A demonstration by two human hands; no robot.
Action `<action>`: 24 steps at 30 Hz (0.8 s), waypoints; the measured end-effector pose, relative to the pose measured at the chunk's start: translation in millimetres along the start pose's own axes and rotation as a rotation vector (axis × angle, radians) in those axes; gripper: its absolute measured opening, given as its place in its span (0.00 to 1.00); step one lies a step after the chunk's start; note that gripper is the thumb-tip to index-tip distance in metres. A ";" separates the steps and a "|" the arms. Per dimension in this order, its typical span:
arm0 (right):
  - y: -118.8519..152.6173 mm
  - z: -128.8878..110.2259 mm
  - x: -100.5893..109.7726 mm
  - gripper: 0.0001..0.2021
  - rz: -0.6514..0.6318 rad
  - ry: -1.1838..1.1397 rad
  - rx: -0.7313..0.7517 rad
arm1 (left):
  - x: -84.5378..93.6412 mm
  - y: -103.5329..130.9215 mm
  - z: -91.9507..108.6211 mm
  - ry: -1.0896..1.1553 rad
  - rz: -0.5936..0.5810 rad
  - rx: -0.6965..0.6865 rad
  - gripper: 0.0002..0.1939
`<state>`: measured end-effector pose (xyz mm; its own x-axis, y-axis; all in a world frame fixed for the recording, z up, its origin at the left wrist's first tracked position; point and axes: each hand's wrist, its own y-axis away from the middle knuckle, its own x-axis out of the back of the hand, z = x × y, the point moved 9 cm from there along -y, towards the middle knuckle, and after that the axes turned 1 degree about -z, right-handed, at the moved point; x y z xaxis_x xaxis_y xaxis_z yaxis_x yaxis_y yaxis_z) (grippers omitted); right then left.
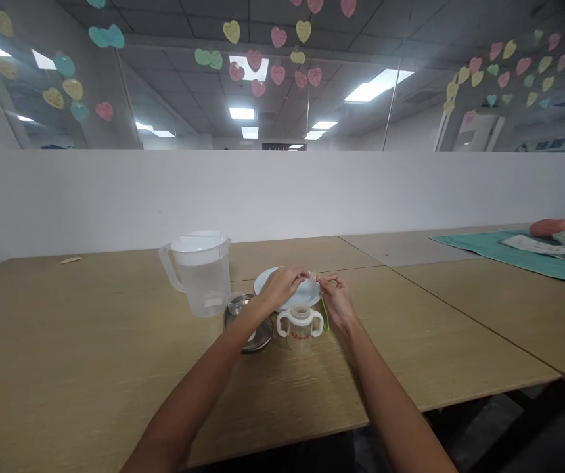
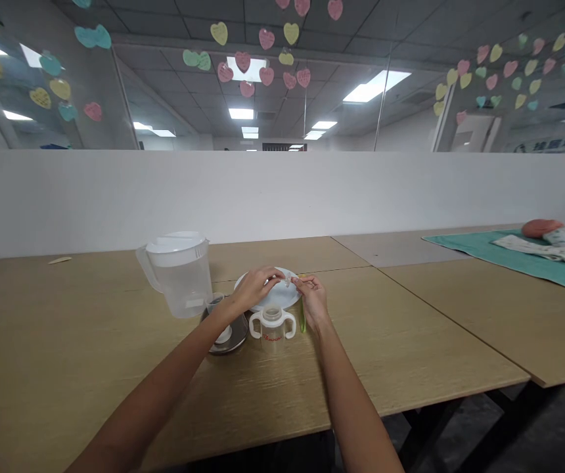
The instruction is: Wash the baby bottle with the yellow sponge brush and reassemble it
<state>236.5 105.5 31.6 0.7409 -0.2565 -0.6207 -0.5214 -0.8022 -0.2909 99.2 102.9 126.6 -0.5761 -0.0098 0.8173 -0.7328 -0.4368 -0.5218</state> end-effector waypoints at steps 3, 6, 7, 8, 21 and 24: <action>-3.2 -2.6 1.9 0.20 -0.025 -0.018 -0.007 | -1.6 -0.5 -1.1 -0.043 -0.017 -0.019 0.12; -7.0 -6.1 8.1 0.20 -0.027 -0.025 0.009 | -0.7 -1.0 -3.5 -0.064 -0.017 -0.042 0.12; -8.5 -7.3 11.1 0.19 -0.022 -0.028 0.017 | 0.2 -1.0 -4.3 -0.067 -0.018 -0.046 0.12; -10.0 -8.6 14.8 0.19 -0.014 -0.030 0.027 | 1.6 -0.9 -5.1 -0.070 -0.017 -0.046 0.12; -20.7 -13.5 76.5 0.11 0.282 -0.065 0.145 | 85.8 8.1 -32.1 0.059 0.295 0.139 0.09; -18.1 0.8 58.4 0.15 0.218 0.097 0.082 | 93.2 9.2 -32.2 0.197 0.281 0.160 0.11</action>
<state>288.9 105.4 0.0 0.6422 -0.4723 -0.6037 -0.7031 -0.6767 -0.2185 27.1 126.9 190.1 -0.8165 0.0171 0.5771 -0.4794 -0.5769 -0.6613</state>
